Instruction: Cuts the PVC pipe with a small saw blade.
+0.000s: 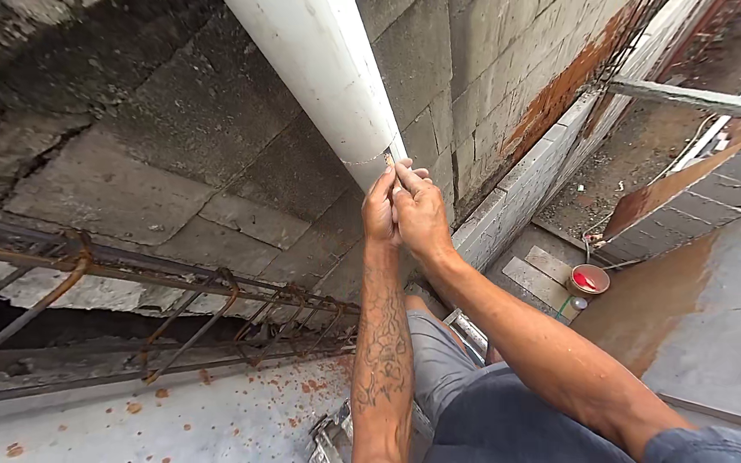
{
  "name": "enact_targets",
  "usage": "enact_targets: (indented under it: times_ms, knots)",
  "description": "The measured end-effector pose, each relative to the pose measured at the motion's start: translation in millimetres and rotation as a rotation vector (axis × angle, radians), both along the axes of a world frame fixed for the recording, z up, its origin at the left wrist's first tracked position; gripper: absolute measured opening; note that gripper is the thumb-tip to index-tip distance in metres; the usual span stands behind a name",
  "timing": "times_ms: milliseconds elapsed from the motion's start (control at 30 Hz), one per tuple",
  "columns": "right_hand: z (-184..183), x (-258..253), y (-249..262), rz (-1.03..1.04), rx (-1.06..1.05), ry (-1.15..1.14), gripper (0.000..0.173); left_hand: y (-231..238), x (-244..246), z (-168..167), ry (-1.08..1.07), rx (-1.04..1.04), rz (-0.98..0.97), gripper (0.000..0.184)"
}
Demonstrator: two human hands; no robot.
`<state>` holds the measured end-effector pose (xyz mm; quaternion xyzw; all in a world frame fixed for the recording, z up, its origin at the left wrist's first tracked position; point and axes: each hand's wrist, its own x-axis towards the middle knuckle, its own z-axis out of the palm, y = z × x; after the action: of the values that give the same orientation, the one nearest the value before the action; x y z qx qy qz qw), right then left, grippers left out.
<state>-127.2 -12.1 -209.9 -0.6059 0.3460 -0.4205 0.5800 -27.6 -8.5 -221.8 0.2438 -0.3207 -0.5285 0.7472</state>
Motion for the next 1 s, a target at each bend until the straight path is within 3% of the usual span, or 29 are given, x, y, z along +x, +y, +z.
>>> enact_targets:
  times_ms: [33, 100, 200, 267, 300, 367, 433, 467, 600, 767, 900, 1000]
  knots:
    - [-3.0, -1.1, -1.4, 0.005, -0.013, 0.0, 0.038, 0.1, -12.6, 22.3, -0.003, 0.167, 0.133, 0.044]
    - [34.4, -11.0, 8.0, 0.01, 0.022, 0.024, 0.041, 5.8, -27.9, 49.5, -0.078, 0.259, 0.238, 0.042]
    - [58.7, -11.7, 14.5, -0.007, 0.082, -0.005, 0.045, 17.3, -37.1, 58.3, -0.246, 0.284, 0.387, 0.036]
    - [57.0, -5.0, 10.8, -0.02, 0.105, -0.051, 0.043, 20.3, -27.3, 64.8, -0.508, 0.361, 0.679, 0.025]
    - [56.0, -2.5, 6.6, -0.005, 0.126, -0.062, 0.043, 20.7, -14.2, 73.1, -0.633, 0.378, 0.823, 0.028]
    - [52.7, -1.9, 4.3, 0.014, 0.169, -0.097, 0.044, 21.3, 17.6, 103.5, -0.855, 0.357, 0.971, 0.059]
    - [54.0, -7.3, 9.6, 0.04, 0.217, -0.146, 0.044, 8.8, 49.5, 139.1, -0.991, 0.26, 0.946, 0.091]
    - [54.9, -10.9, 13.8, 0.043, 0.223, -0.147, 0.045, -1.6, 61.9, 151.9, -1.003, 0.204, 0.875, 0.098]
    - [58.1, -8.8, 2.7, 0.028, 0.21, -0.155, 0.044, -37.4, 80.6, 162.3, -0.919, 0.082, 0.679, 0.101]
    - [44.8, -28.9, 14.3, 0.082, 0.141, -0.171, 0.046, -33.8, 80.3, 160.6, -0.986, 0.092, 0.645, 0.097]
    - [49.4, -18.0, -4.3, 0.07, 0.208, -0.238, 0.045, -35.5, 83.6, 156.5, -1.008, 0.082, 0.616, 0.098]
    - [50.9, -35.0, 12.4, 0.121, 0.222, -0.208, 0.047, -32.4, 93.4, 155.1, -1.002, 0.041, 0.539, 0.097]
